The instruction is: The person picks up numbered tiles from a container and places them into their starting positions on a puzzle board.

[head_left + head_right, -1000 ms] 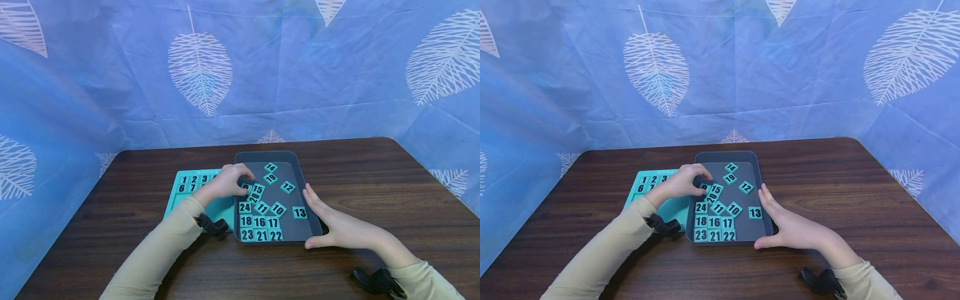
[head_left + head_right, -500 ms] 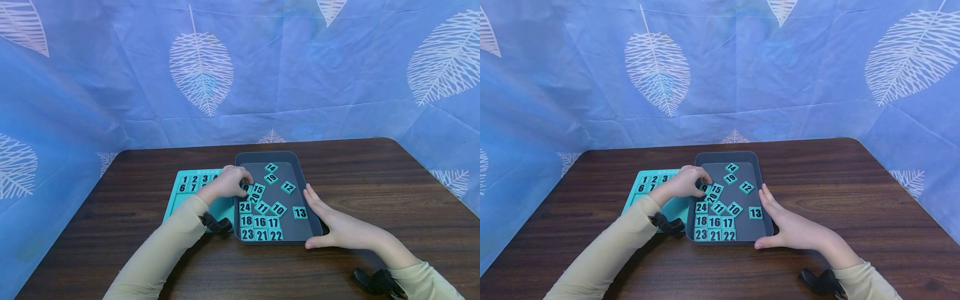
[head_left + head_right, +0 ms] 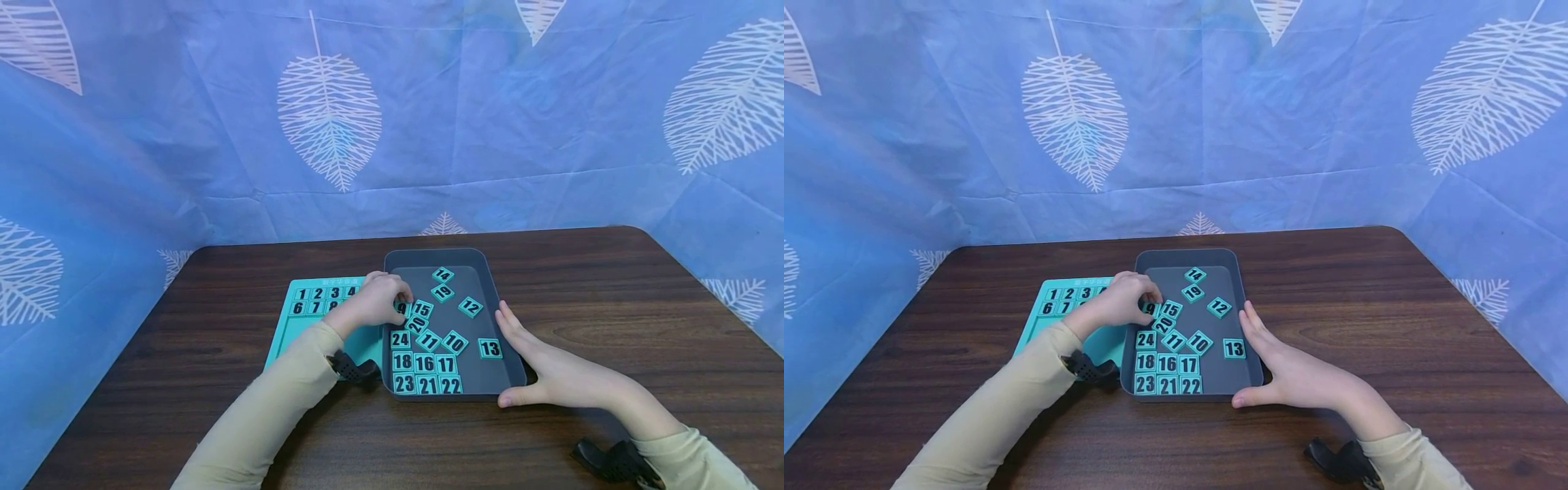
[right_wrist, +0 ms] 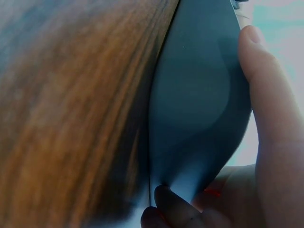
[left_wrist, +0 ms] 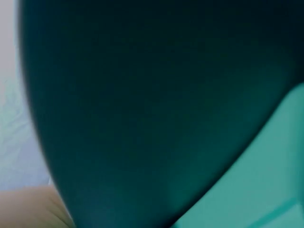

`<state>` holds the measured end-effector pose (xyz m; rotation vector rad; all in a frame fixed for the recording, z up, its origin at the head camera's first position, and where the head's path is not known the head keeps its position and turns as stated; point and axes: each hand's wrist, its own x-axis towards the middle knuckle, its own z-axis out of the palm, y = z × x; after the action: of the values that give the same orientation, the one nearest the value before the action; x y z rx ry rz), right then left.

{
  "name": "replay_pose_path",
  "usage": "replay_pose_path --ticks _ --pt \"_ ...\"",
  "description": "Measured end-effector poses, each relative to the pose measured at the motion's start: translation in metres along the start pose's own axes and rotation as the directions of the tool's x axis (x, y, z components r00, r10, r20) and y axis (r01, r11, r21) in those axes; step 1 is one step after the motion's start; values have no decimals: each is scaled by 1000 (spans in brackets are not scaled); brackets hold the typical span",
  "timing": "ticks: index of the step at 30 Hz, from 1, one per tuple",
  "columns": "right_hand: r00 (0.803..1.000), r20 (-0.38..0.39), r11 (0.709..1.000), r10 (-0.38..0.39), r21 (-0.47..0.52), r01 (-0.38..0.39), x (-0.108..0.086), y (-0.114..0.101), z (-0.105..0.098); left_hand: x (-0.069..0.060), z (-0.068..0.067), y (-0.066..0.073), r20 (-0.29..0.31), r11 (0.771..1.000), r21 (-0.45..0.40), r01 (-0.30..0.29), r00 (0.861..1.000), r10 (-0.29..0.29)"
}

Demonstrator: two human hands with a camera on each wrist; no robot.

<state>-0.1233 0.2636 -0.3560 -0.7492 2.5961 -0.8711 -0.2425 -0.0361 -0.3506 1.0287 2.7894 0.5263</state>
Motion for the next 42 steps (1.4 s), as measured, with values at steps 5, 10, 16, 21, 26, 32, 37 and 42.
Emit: replay_pose_path --ticks 5,10,16,21,26,32,37,42 --pt "1000 5 1000 10 3 -10 0 0 0 -1 2 -1 -66 999 -44 -31 997 28" --pt "1000 12 1000 17 16 -17 0 -1 0 -5 2 2 -128 988 -149 -52 991 33" --pt "1000 10 1000 20 22 -20 0 -1 0 -10 -1 6 -229 968 -245 -62 973 4" --pt "1000 9 1000 15 20 -15 0 -1 0 -17 -9 9 -291 954 -287 -88 957 1" --pt "1000 8 1000 10 21 -10 0 -1 0 -25 -20 4 -319 955 -289 -67 947 -30" --pt "1000 1 1000 4 15 -4 -1 0 -2 -35 -25 -13 -333 960 -278 -22 940 -75" --pt "1000 -4 1000 0 1 0 -1 0 -2 -45 -22 -29 -328 966 -260 1 940 -90" --pt "1000 -5 1000 -1 -5 1 -1 0 0 -55 -17 -42 -290 970 -241 18 953 -89"
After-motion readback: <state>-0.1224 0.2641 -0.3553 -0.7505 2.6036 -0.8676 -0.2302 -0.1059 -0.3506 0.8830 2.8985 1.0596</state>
